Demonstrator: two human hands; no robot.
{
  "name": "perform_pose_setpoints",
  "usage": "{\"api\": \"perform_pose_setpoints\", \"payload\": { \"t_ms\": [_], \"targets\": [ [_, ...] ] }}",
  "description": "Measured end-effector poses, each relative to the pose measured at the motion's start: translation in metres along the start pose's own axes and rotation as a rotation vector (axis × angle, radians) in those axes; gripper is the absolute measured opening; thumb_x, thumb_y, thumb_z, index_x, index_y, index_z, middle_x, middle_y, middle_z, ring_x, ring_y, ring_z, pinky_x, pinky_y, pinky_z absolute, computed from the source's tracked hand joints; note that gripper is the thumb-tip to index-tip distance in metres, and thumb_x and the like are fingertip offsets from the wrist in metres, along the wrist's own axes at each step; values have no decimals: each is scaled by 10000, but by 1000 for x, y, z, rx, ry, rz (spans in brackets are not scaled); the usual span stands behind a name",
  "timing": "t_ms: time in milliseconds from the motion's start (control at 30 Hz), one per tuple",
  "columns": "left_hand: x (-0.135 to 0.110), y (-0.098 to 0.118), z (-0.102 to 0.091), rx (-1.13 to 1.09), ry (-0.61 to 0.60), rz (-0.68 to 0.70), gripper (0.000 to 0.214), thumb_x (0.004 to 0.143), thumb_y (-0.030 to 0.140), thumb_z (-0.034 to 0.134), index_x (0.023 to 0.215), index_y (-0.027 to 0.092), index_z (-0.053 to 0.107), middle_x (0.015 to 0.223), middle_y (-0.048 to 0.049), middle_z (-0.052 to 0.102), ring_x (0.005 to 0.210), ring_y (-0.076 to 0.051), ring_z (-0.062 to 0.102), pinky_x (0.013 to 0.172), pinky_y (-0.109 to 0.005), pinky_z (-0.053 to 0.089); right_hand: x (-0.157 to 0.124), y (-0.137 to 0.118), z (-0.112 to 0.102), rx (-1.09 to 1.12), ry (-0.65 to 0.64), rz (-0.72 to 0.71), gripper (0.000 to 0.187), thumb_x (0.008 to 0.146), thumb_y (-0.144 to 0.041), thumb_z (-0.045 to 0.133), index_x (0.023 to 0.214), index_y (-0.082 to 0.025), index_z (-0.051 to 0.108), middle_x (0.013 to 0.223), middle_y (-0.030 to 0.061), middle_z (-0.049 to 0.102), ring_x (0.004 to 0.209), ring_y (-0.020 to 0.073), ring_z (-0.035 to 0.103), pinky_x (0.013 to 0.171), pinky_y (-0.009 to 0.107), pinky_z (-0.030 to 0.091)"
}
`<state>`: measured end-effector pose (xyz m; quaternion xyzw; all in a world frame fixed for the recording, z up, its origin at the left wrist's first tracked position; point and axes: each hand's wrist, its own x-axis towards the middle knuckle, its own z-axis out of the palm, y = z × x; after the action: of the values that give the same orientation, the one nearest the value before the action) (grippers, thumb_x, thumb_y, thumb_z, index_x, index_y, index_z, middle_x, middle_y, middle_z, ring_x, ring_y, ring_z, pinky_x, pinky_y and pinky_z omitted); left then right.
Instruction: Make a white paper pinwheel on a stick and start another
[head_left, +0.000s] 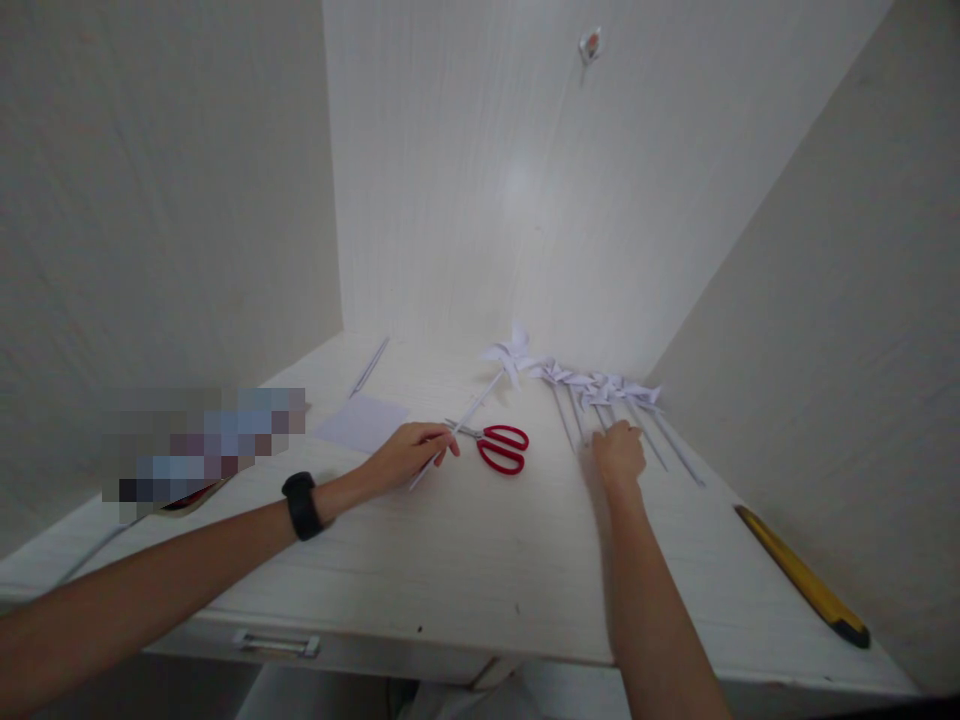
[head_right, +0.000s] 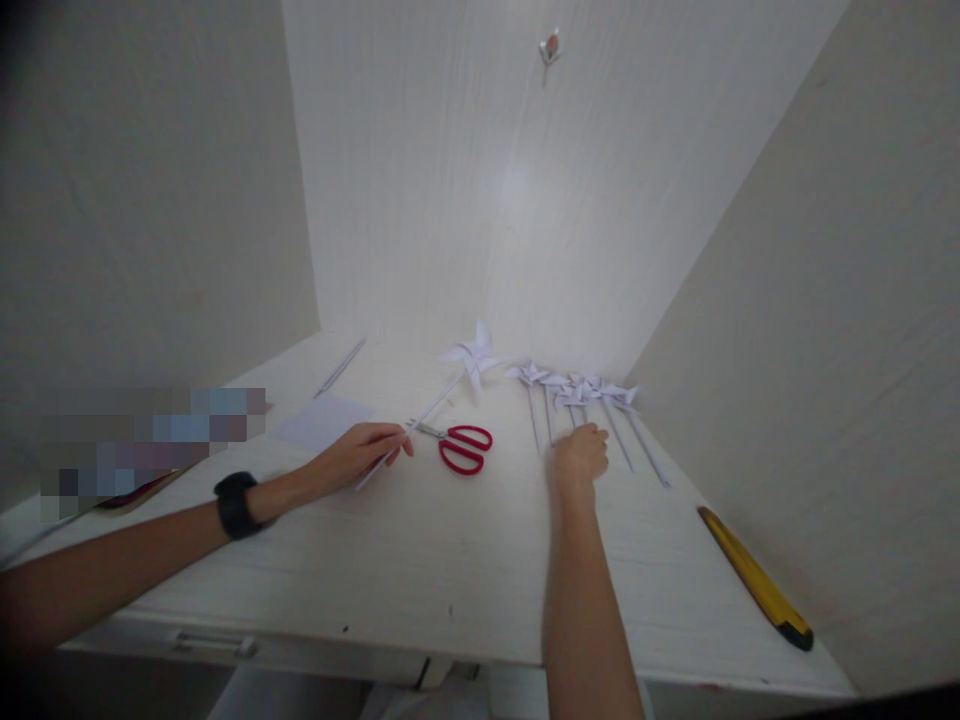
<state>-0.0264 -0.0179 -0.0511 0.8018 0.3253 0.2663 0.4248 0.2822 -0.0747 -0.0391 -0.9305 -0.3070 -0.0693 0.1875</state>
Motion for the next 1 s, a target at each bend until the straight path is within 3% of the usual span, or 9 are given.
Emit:
{"api": "perform_pose_setpoints", "payload": {
  "t_ms": [233,433,667,867,1000],
  "targets": [
    [0,1,0,-7,2,-4,380,839,428,400,833,143,651,588,27,489,473,-77,382,457,-198,256,5,11,2,68,-85,127,411,817,-117,384,1209,-13,451,1205,267,496,1100,336,542,844,404,458],
    [0,1,0,-9,-2,4,367,836,417,402,823,146,649,590,28,487,481,-79,389,461,-200,262,5,11,0,90,-118,124,407,814,-128,410,1202,-15,467,1173,266,526,1112,328,540,857,400,463],
    [0,2,1,-4,-7,2,392,838,449,396,830,149,647,595,25,494,485,-82,399,465,-200,272,3,9,0,114,-51,145,433,821,-221,431,1201,-17,464,1183,243,519,1092,354,542,858,426,470],
    [0,3,0,-10,-13,8,393,838,447,397,827,142,644,598,23,492,481,-79,394,461,-195,270,7,11,5,113,62,79,412,830,-248,411,1180,-38,464,1170,224,515,1054,344,566,836,422,482],
    [-1,4,0,-1,-4,6,368,839,416,399,823,142,645,592,24,483,481,-77,378,454,-192,253,12,15,12,120,62,85,366,837,-229,406,1160,-75,483,1171,213,513,1066,324,565,840,413,480]
  ]
}}
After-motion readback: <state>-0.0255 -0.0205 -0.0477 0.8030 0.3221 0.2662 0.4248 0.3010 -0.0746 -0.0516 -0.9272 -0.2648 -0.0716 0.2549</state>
